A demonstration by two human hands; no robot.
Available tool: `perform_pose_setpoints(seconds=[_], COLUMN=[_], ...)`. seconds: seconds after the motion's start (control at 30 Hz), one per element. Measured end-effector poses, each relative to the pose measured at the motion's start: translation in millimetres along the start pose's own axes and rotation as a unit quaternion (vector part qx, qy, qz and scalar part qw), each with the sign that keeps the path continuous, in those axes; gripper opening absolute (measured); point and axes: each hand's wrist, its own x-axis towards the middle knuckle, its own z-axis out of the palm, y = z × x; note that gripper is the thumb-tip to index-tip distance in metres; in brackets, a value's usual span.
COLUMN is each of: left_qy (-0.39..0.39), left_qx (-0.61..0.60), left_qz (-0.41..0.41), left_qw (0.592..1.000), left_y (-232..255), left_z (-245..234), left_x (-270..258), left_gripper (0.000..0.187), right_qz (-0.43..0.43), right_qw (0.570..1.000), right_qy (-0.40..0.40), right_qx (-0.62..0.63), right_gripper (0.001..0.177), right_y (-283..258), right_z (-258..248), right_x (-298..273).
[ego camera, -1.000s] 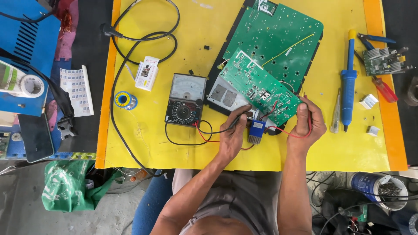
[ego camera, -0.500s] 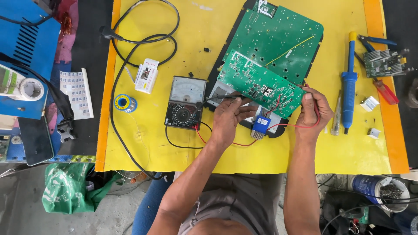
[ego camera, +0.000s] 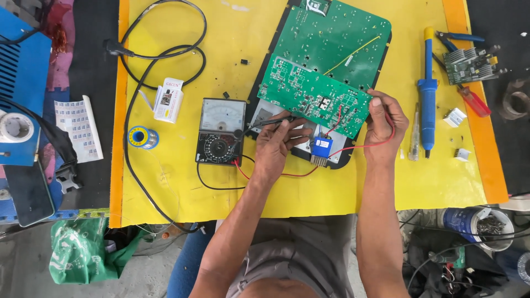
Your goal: The person uses a multimeter to test a green circuit board, touching probes to various points on the board. They then use a screwdriver to adjust components on the board while it rests on a yellow workbench.
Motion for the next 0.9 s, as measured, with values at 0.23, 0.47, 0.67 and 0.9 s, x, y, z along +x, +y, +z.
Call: perform_pose_setpoints(seconds=[0.23,0.47,0.67,0.9], left_qy=[-0.02,-0.05,-0.063,-0.077], left_qx=[0.034,0.022,0.022,-0.007], left_qz=[0.038,0.061,0.07,0.067], left_qw=[0.998,0.997,0.995,0.995], left_y=[-7.4,-12.5,-12.9,-19.7], left_z=[-2.5,-8.7,-10.4,-20.0], left_x=[-0.7,1.3,1.5,3.2], left_gripper=[0.031,0.032,0.035,0.042], right_qz=[0.007,-0.011,-0.012,-0.03], right_qw=[0.998,0.999,0.997,0.994], right_qy=[0.003,0.003,0.012,0.002], right_qx=[0.058,-0.05,-0.079,-0.103], right_gripper=[0.026,0.021,0.024,0.024], right_y=[12.6,-6.8,6.7,4.8], right_z=[1.8,11.0,0.1,0.8], right_x=[-9.1,-16.0,-20.3,-29.8])
